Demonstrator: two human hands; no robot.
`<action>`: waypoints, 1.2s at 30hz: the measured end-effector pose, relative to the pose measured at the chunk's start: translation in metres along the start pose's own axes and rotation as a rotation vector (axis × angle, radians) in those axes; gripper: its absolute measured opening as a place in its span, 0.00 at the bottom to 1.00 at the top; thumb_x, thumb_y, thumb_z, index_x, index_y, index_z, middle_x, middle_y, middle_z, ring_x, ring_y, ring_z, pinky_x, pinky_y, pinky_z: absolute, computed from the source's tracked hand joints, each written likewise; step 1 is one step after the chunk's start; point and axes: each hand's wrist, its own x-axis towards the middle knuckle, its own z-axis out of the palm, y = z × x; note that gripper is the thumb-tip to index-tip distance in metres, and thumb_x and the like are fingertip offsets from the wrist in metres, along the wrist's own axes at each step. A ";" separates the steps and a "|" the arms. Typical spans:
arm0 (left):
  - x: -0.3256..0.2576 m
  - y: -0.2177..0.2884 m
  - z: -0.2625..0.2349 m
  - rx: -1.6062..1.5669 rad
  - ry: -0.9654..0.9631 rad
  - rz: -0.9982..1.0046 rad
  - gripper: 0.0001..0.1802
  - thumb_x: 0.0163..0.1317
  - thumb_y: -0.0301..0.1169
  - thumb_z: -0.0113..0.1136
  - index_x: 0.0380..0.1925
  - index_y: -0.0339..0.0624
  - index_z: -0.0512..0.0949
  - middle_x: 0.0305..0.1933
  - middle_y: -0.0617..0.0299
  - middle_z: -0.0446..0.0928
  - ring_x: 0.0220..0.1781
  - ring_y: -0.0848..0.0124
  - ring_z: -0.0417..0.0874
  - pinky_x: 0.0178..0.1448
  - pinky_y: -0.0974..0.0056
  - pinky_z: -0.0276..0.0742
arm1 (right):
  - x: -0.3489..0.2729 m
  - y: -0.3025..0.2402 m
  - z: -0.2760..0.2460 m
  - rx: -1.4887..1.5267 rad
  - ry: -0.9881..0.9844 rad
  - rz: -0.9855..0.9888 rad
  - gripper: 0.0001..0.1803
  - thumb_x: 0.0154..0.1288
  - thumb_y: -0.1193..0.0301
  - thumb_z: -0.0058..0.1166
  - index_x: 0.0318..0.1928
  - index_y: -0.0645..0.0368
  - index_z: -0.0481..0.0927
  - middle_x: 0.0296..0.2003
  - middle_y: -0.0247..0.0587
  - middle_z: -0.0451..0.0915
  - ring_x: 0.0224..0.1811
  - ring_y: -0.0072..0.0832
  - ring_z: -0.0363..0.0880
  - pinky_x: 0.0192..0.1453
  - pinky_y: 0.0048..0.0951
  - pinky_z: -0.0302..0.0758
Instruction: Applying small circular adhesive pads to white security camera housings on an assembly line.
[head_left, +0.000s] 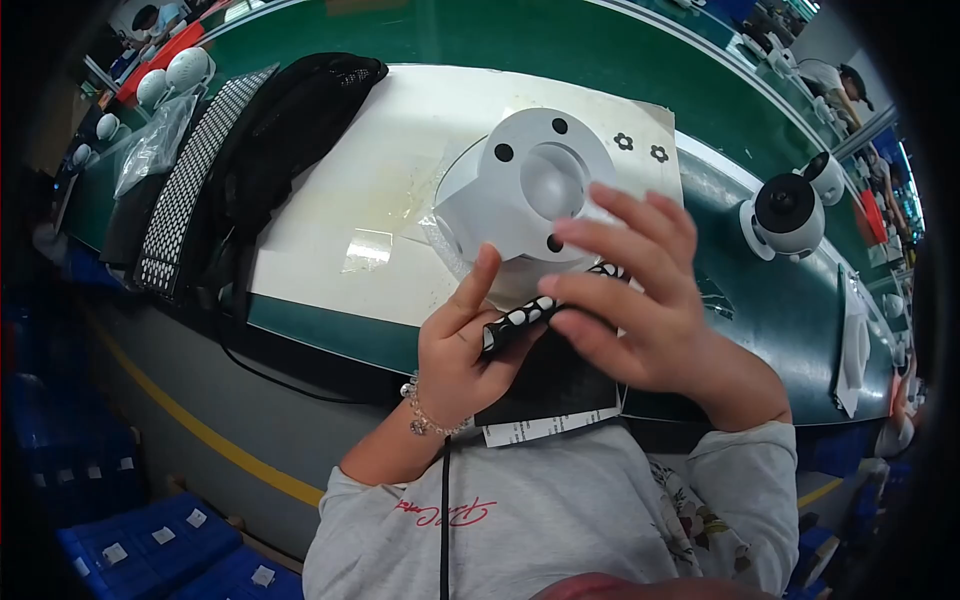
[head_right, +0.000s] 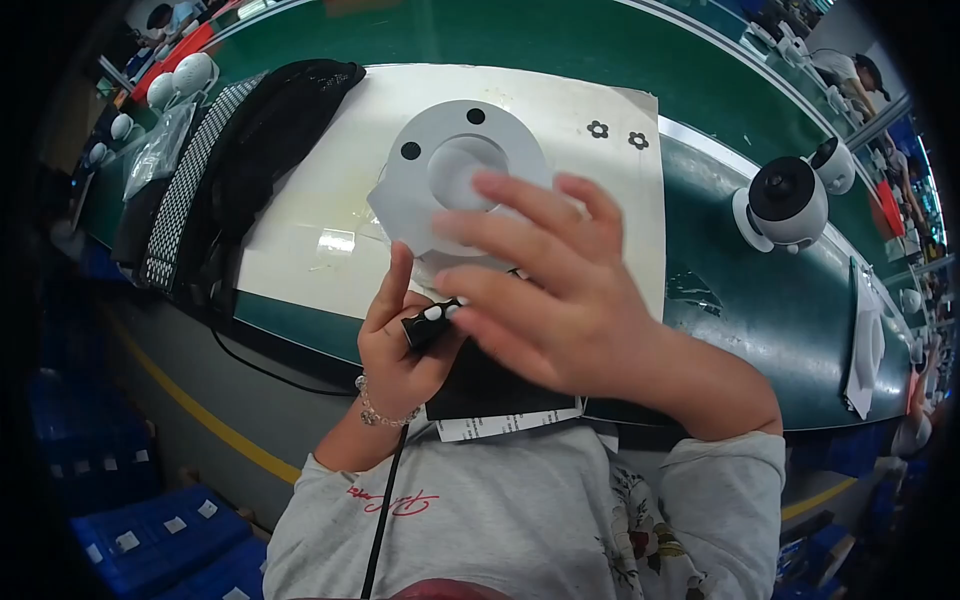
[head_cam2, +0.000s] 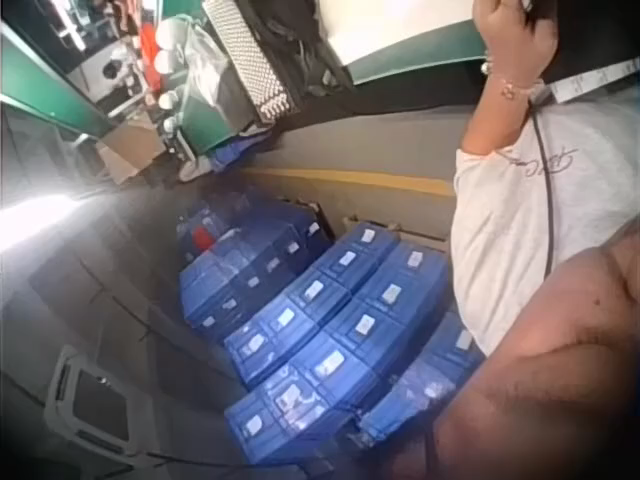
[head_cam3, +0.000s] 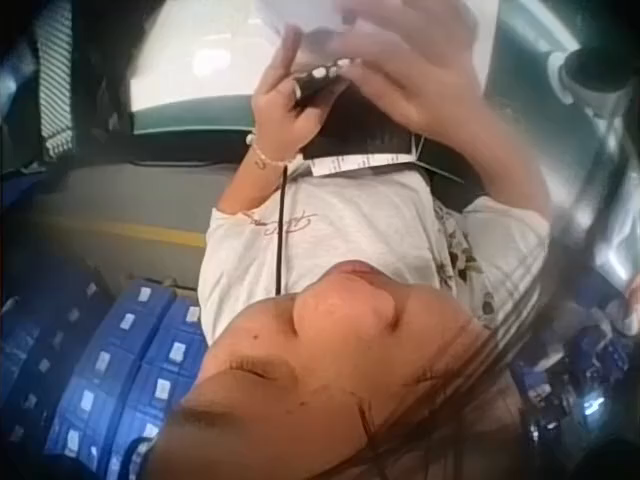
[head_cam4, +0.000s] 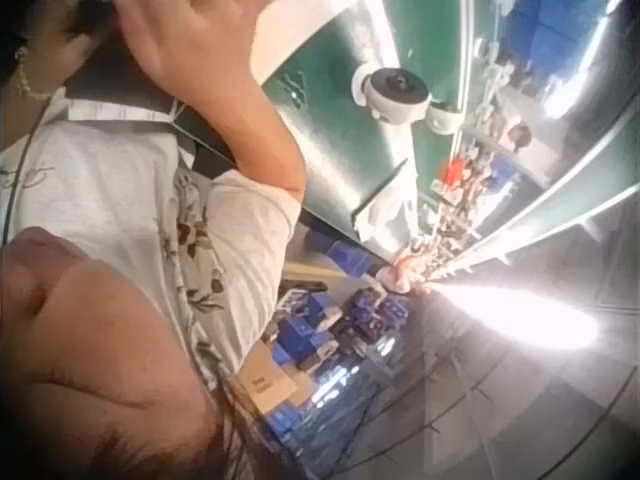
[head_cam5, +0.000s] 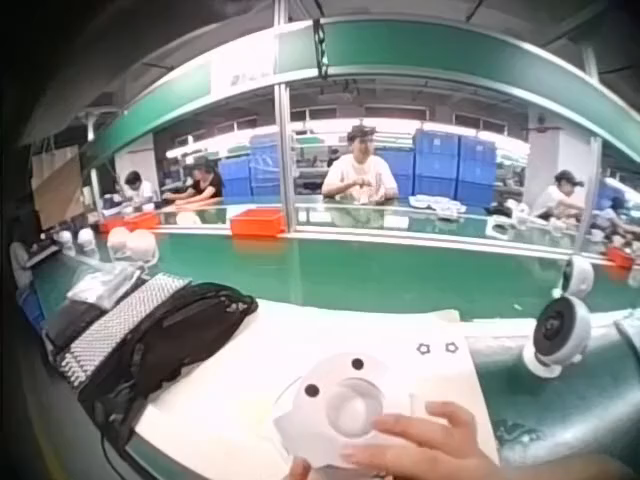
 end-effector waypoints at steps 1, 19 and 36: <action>0.000 -0.001 -0.001 -0.052 -0.010 -0.009 0.11 0.45 0.23 0.61 0.32 0.33 0.76 0.61 0.43 0.59 0.48 0.57 0.77 0.45 0.67 0.74 | 0.002 -0.005 0.003 0.107 -0.006 -0.013 0.11 0.49 0.65 0.59 0.35 0.50 0.79 0.49 0.39 0.72 0.57 0.39 0.64 0.62 0.39 0.49; -0.006 0.006 0.016 -0.006 0.027 -0.037 0.09 0.41 0.18 0.65 0.18 0.31 0.72 0.61 0.47 0.60 0.23 0.74 0.73 0.29 0.73 0.68 | -0.014 0.049 0.003 0.565 -0.007 0.464 0.08 0.57 0.65 0.53 0.31 0.56 0.72 0.57 0.47 0.60 0.63 0.40 0.53 0.63 0.40 0.49; -0.006 0.008 0.013 0.052 0.068 -0.077 0.08 0.42 0.17 0.64 0.17 0.28 0.73 0.63 0.48 0.58 0.17 0.75 0.69 0.22 0.73 0.65 | -0.015 0.055 0.006 0.291 0.032 0.262 0.09 0.58 0.65 0.51 0.34 0.56 0.75 0.56 0.46 0.63 0.60 0.41 0.57 0.63 0.39 0.52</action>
